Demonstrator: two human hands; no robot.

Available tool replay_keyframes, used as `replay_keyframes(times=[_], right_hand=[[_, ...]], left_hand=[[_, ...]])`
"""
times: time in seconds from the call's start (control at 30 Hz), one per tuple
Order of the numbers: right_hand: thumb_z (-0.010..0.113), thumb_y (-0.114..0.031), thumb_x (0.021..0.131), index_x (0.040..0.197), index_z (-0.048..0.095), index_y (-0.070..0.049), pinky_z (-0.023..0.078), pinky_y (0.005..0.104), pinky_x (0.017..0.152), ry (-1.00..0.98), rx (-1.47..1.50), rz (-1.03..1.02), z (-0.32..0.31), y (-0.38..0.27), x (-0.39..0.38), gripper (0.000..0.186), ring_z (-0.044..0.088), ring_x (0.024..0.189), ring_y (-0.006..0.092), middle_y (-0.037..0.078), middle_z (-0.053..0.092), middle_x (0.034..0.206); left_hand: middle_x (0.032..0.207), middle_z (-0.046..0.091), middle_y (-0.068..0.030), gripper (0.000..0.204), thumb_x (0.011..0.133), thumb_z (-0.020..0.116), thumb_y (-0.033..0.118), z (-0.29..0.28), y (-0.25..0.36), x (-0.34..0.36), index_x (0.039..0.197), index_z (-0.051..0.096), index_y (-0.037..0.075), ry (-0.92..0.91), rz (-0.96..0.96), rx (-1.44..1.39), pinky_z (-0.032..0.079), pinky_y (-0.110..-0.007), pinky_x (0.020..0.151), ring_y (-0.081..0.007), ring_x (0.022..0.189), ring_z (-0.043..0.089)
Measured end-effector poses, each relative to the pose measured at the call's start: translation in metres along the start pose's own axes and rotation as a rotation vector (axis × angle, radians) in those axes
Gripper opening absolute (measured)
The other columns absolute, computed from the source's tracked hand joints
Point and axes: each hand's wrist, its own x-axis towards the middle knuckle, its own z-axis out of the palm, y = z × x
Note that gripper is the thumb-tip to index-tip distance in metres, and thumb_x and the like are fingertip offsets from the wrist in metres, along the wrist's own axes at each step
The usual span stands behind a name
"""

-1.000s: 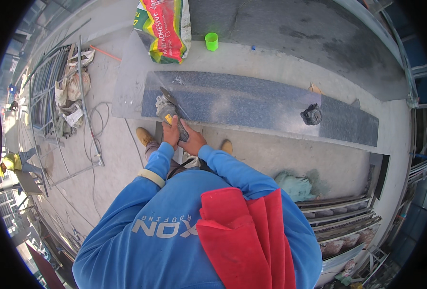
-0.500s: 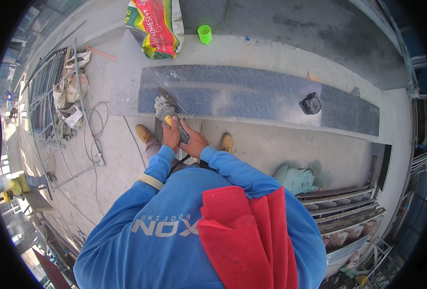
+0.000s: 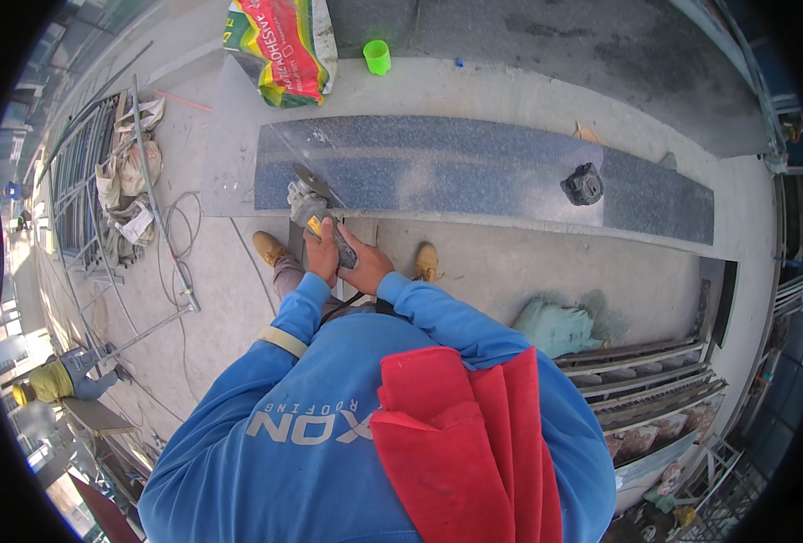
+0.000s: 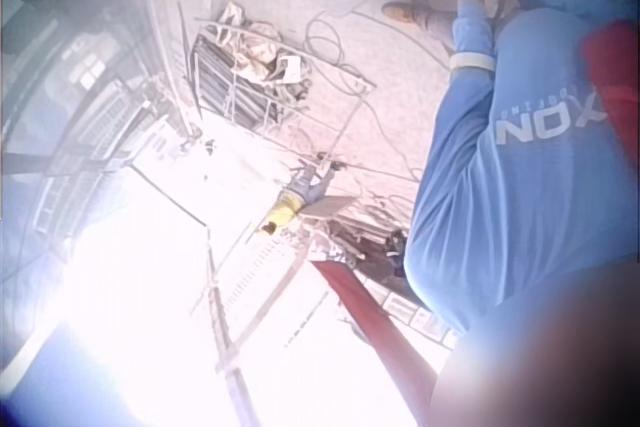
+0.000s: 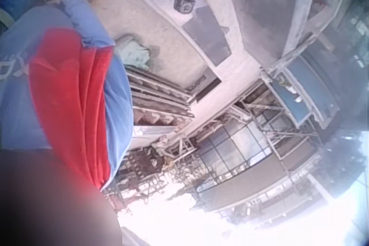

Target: The person measures a large gray tile with a tape measure and square ruler, marks a cut line with a utility knife, then uses an angle grinder to cut the tile along the marked line. The cut piece separates from the main tile.

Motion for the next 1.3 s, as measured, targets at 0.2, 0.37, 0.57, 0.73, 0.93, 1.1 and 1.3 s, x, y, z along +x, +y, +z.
replay_keyframes(times=[0.2,0.37,0.57,0.73,0.93,1.1,1.3], right_hand=[[0.077,-0.034,0.08,0.166,0.021,-0.022,0.055,0.0463,0.09,-0.006,0.014,0.006,0.006,-0.015,0.016,0.102,0.071,0.099,0.0433,0.027,0.071,0.115],[0.077,-0.034,0.08,0.166,0.02,-0.024,0.056,0.0443,0.087,-0.007,-0.002,0.015,0.011,-0.019,0.027,0.103,0.072,0.091,0.0396,0.025,0.072,0.11],[0.077,-0.033,0.079,0.166,0.02,-0.024,0.056,0.044,0.086,0.027,-0.009,-0.02,0.012,-0.014,0.035,0.104,0.073,0.089,0.039,0.025,0.073,0.107],[0.077,-0.032,0.079,0.166,0.019,-0.024,0.056,0.0444,0.088,-0.056,-0.002,0.075,0.004,-0.012,0.032,0.105,0.072,0.094,0.0406,0.026,0.072,0.111],[0.076,-0.033,0.079,0.166,0.016,-0.024,0.052,0.0457,0.1,-0.068,0.002,0.089,-0.001,-0.015,0.034,0.106,0.065,0.115,0.0449,0.027,0.066,0.13],[0.076,-0.032,0.079,0.166,0.018,-0.022,0.054,0.0423,0.087,0.009,-0.055,0.011,-0.001,-0.015,0.036,0.105,0.069,0.093,0.0382,0.025,0.07,0.106],[0.076,-0.03,0.08,0.166,0.02,-0.02,0.056,0.0421,0.084,-0.01,-0.027,0.015,-0.001,-0.007,0.01,0.103,0.073,0.088,0.0383,0.026,0.073,0.101]], left_hand=[[0.13,0.06,-0.0236,0.071,0.102,0.061,0.047,-0.011,0.007,0.015,0.142,0.039,-0.008,0.038,0.027,0.019,0.052,-0.04,0.097,-0.0294,0.115,0.063],[0.13,0.06,-0.0248,0.074,0.101,0.062,0.048,-0.018,0.009,0.029,0.143,0.038,-0.009,0.049,0.027,0.06,0.051,-0.04,0.097,-0.0302,0.115,0.063],[0.131,0.059,-0.0258,0.075,0.101,0.061,0.048,-0.015,-0.002,0.041,0.144,0.038,-0.009,0.039,0.034,0.068,0.052,-0.039,0.096,-0.0301,0.116,0.063],[0.131,0.059,-0.026,0.077,0.101,0.062,0.05,-0.008,-0.013,0.046,0.143,0.038,-0.01,0.026,0.021,-0.007,0.052,-0.04,0.096,-0.0302,0.116,0.063],[0.132,0.058,-0.0255,0.077,0.101,0.061,0.05,-0.005,0.005,0.041,0.143,0.038,-0.011,0.078,0.0,0.172,0.052,-0.04,0.097,-0.0305,0.117,0.062],[0.138,0.056,-0.0316,0.081,0.1,0.063,0.048,-0.004,0.01,0.042,0.146,0.035,-0.012,0.011,-0.039,-0.003,0.046,-0.043,0.105,-0.0374,0.125,0.059],[0.136,0.057,-0.0307,0.075,0.101,0.062,0.047,-0.005,-0.008,0.024,0.143,0.038,-0.011,0.001,0.004,0.014,0.046,-0.042,0.104,-0.0368,0.124,0.06]])
